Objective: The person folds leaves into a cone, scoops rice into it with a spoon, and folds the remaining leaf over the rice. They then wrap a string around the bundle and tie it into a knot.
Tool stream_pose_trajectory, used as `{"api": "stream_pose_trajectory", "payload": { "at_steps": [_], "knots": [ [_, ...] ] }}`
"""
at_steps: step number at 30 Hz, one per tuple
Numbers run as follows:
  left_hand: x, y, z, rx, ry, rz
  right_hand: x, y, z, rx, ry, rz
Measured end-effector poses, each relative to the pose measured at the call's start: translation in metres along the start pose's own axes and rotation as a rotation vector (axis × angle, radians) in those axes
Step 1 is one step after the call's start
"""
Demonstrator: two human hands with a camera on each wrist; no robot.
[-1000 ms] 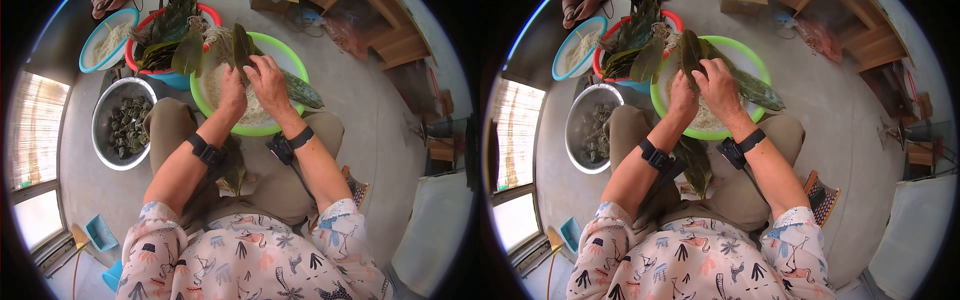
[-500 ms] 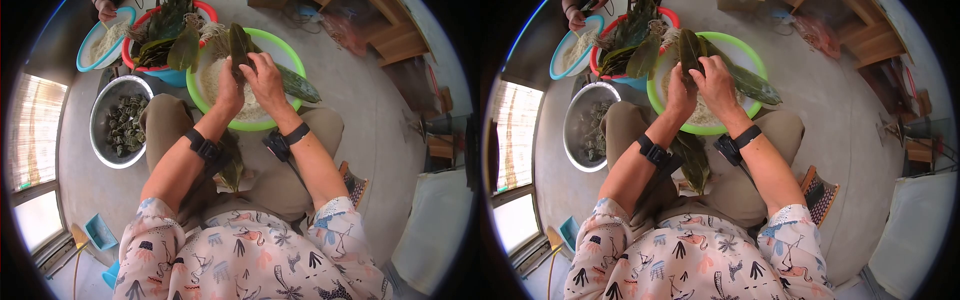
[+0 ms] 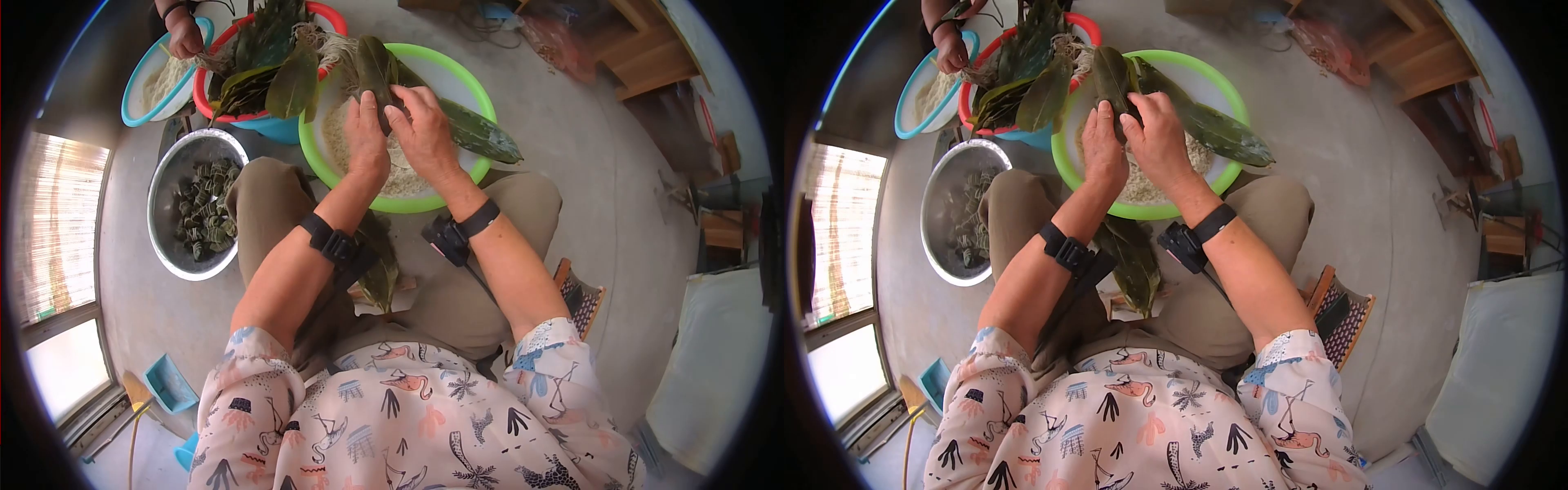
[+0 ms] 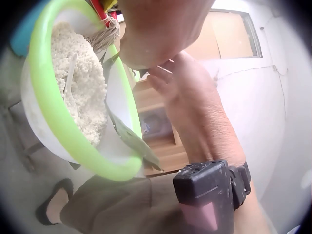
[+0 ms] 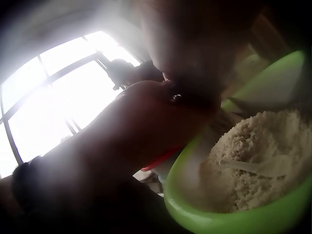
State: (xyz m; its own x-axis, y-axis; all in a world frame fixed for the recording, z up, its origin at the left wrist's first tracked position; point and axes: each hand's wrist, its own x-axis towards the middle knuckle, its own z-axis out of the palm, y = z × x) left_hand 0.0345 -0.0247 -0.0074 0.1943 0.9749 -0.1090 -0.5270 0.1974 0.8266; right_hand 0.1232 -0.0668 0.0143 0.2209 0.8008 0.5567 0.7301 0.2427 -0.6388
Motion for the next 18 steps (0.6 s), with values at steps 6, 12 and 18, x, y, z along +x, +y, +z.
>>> {"api": "stream_pose_trajectory", "payload": {
  "at_steps": [6,12,18],
  "knots": [
    [0.008,-0.004,-0.005,-0.014,0.039,0.030,-0.003,-0.006,0.010,0.137,0.064,0.133],
    [0.004,0.001,0.002,-0.011,0.008,0.083,-0.004,-0.006,0.012,0.179,0.100,0.146],
    [0.001,0.004,0.002,0.025,0.010,0.081,-0.005,-0.011,0.010,0.248,0.094,0.205]
  ]
}}
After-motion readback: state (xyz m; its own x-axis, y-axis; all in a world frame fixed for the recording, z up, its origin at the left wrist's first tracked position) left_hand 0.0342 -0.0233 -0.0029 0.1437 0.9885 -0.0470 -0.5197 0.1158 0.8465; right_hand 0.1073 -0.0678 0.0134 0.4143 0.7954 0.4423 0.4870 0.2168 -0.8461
